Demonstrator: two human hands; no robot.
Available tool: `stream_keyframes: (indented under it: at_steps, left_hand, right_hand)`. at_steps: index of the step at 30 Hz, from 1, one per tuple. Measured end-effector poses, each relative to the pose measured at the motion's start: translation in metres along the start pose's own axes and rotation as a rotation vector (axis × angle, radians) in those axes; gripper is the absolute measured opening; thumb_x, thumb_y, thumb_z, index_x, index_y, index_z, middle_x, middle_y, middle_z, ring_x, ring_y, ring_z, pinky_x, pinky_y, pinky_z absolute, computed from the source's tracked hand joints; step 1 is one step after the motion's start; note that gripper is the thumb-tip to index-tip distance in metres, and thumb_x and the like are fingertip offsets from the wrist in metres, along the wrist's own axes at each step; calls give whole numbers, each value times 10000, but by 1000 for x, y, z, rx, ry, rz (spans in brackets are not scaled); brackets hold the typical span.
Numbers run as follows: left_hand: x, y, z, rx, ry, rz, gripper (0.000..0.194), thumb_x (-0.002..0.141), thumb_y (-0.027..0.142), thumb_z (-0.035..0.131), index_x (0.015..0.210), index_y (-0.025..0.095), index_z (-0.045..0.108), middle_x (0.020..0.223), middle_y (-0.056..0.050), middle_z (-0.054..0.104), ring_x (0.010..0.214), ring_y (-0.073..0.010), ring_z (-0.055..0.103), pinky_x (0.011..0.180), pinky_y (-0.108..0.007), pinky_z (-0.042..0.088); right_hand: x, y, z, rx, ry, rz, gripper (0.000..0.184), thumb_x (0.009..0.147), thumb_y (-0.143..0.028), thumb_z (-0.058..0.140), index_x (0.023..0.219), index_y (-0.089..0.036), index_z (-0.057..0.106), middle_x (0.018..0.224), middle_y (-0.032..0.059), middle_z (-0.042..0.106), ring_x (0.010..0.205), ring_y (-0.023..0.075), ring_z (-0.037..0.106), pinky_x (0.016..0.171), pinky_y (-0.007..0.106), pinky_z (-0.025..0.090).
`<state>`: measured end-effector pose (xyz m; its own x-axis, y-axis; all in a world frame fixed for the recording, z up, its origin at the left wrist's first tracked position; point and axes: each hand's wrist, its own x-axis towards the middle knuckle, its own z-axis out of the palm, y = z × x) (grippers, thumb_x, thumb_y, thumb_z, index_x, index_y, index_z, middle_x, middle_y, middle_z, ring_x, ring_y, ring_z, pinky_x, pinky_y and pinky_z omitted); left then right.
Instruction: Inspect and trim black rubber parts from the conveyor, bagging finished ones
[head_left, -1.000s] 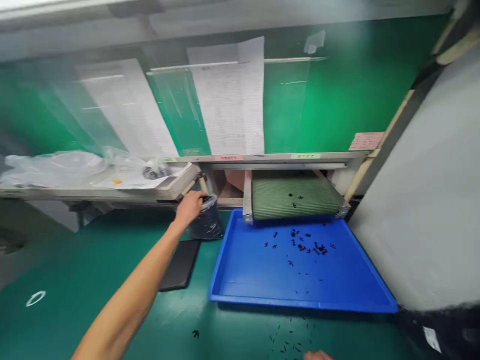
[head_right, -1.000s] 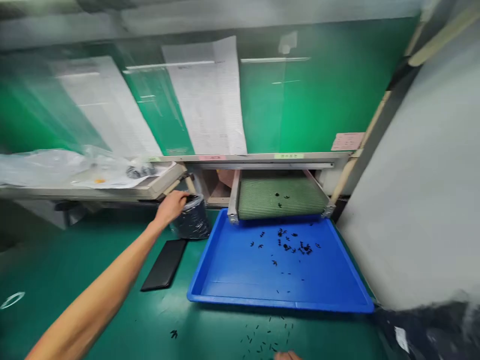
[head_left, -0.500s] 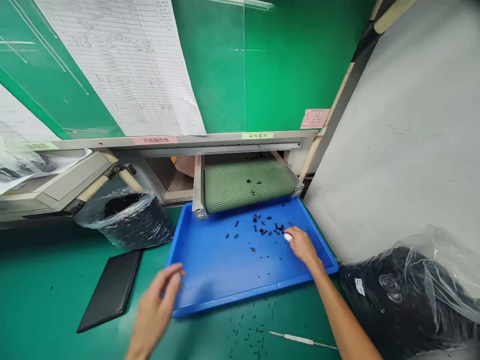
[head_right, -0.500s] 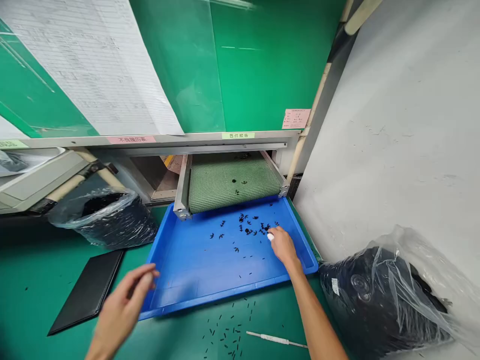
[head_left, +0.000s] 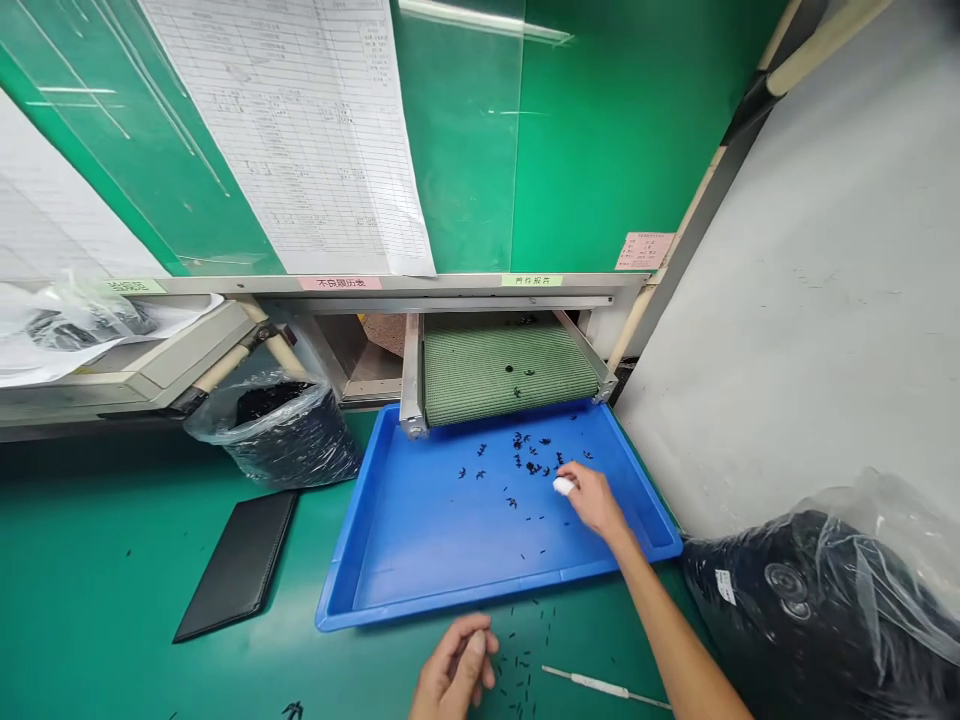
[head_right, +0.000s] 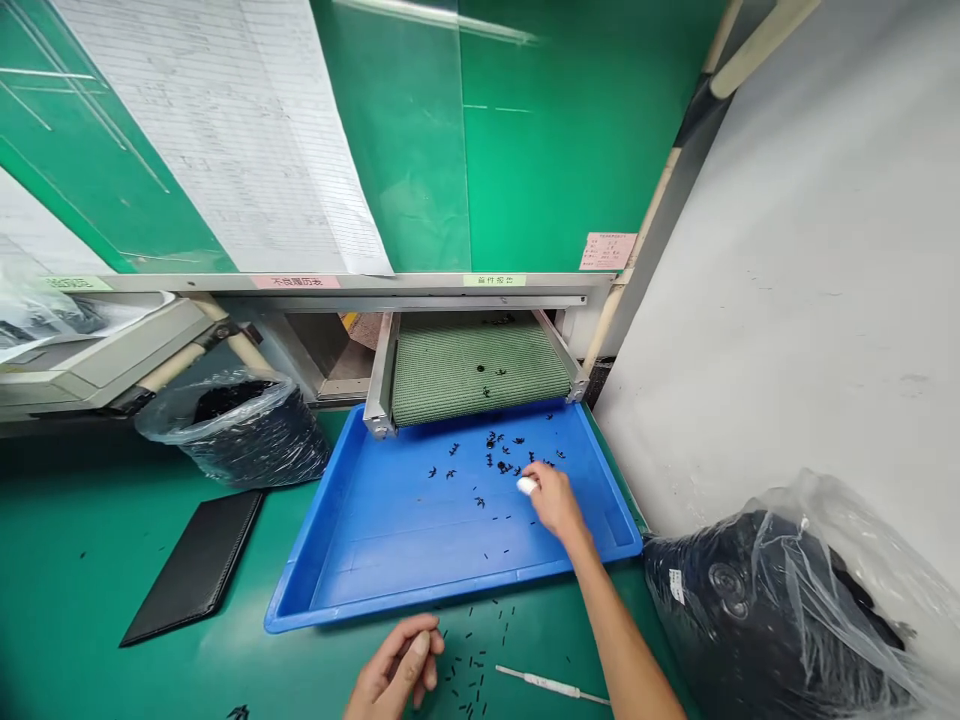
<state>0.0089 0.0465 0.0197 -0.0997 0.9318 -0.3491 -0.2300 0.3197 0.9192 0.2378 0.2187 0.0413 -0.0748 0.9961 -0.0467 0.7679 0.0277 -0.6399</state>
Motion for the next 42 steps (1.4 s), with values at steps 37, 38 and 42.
stream_keyframes:
  at_steps: [37, 38, 42]
  left_hand:
    - [-35, 32, -16, -460, -300, -195, 238, 768, 294, 695, 928, 128, 636, 820, -57, 655, 688, -100, 601, 635, -205, 476]
    - [-36, 32, -17, -444, -304, -196, 246, 764, 297, 700, 932, 127, 639, 858, -68, 662, 713, -107, 609, 656, -213, 480]
    - [-39, 32, -19, -405, -326, -168, 289, 731, 294, 734, 952, 126, 657, 842, -57, 651, 684, -94, 582, 664, -219, 464]
  right_hand:
    - [-209, -34, 51, 7, 44, -213, 350, 876, -124, 322, 1135, -242, 525, 1019, 40, 606, 874, 156, 588, 749, 285, 485]
    - [-208, -44, 47, 24, 33, -220, 343, 887, -142, 330, 1136, -252, 539, 1013, 34, 609, 881, 155, 590, 761, 285, 485]
    - [-210, -74, 41, 10, 18, -292, 329, 899, -154, 347, 1120, -257, 568, 966, 30, 610, 840, 155, 587, 725, 282, 480]
